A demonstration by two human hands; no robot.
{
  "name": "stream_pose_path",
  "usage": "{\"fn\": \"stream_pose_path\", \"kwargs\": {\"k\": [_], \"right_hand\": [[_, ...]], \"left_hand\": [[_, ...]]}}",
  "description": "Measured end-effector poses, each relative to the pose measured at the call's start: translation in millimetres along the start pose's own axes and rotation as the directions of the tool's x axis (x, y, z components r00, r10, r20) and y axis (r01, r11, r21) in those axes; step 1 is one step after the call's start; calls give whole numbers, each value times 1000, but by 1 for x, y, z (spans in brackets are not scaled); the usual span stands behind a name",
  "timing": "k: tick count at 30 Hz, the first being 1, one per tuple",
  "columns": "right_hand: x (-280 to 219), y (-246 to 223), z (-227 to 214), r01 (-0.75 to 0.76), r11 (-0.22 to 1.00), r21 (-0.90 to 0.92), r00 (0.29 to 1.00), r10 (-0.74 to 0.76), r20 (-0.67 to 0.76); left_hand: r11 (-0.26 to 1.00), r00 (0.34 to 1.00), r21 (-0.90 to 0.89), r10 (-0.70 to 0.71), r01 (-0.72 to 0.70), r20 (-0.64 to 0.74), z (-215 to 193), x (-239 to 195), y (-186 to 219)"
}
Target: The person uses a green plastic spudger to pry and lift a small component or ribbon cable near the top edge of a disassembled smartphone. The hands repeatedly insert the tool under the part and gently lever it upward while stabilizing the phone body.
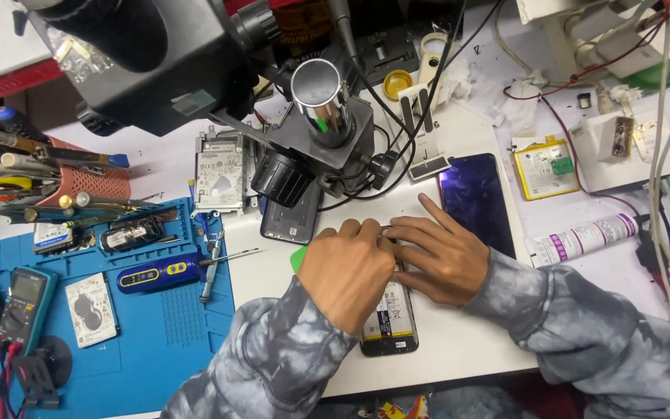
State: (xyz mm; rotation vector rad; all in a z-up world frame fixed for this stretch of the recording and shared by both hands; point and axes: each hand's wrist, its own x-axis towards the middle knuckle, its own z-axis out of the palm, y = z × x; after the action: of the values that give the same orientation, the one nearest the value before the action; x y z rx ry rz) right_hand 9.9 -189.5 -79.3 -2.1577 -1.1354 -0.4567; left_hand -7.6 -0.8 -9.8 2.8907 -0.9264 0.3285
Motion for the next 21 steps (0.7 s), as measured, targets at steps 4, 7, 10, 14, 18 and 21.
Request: {"fn": "stream_pose_path", "kwargs": {"k": [4, 7, 10, 14, 18, 21], "right_hand": [[-4, -1, 2, -6, 1000, 7, 1000, 5, 18], [-9, -5, 4, 27, 999, 46, 1000, -28, 11], [-15, 0, 9, 49, 998, 45, 999, -49, -7], [-14, 1, 7, 106, 991, 77, 994, -105, -17], [-14, 7, 8, 146, 987, 62, 989, -144, -32], [-16, 5, 8, 145, 987, 73, 989, -142, -39]], "left_hand": [[1000, 1000, 1, -18, 18, -7, -8, 5, 6], [1000, 999, 11, -16, 17, -45, -9, 5, 18], [1000, 998, 2, 2, -2, -55, -12, 8, 22], [999, 999, -44, -2, 0, -53, -20, 8, 24], [995, 999, -99, 4, -8, -44, -25, 18, 13], [999, 999, -41, 27, -28, -42, -8, 15, 14]]}}
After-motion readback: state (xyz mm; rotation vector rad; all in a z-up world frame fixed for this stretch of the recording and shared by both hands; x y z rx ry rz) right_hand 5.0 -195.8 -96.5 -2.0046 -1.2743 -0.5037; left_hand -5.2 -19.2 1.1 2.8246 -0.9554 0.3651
